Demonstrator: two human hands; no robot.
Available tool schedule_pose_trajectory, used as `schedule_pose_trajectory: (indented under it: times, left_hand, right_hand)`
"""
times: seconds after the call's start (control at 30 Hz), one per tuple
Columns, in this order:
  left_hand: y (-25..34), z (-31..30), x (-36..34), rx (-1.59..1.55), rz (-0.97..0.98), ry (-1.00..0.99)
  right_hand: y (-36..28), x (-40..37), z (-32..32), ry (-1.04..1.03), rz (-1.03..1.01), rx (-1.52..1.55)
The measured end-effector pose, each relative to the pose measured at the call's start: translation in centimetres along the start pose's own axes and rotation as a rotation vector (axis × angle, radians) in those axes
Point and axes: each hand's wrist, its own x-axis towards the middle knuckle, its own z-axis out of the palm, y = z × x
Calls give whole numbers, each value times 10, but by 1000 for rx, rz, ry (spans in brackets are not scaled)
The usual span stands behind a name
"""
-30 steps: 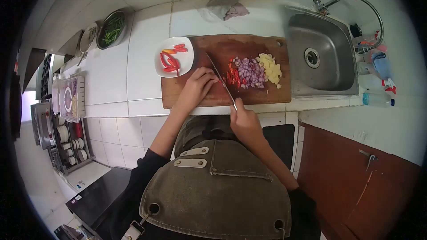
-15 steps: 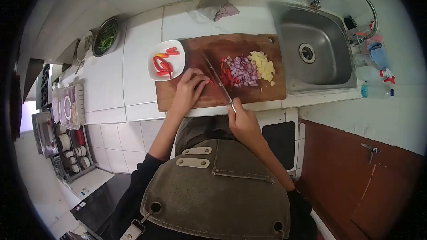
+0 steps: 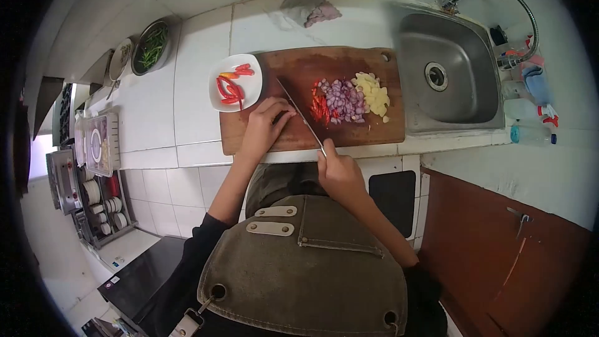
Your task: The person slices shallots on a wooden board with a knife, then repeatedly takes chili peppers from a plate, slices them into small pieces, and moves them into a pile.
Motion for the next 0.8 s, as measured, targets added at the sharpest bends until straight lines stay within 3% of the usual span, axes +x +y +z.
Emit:
schedule_pose_trajectory:
  times: [0.23,0.53,0.63,0.7,0.8]
  left_hand:
    - [-5,-5,-1,-8,9,-49]
    - [-4,-3,3,72,21,-75]
    - [4,1,7,43,-11,-16]
    - [1,4,8,109,108,-34]
    - [-3,9,7,129,117,-49]
  right_hand:
    - [-12,19,1,-9,33,43]
    - [13,-4,-2,129,-11,151]
    - [8,-2,-4,83,32,153]
    - [7,-2,-3,59,53,145]
    - [6,-3,0,83,44,106]
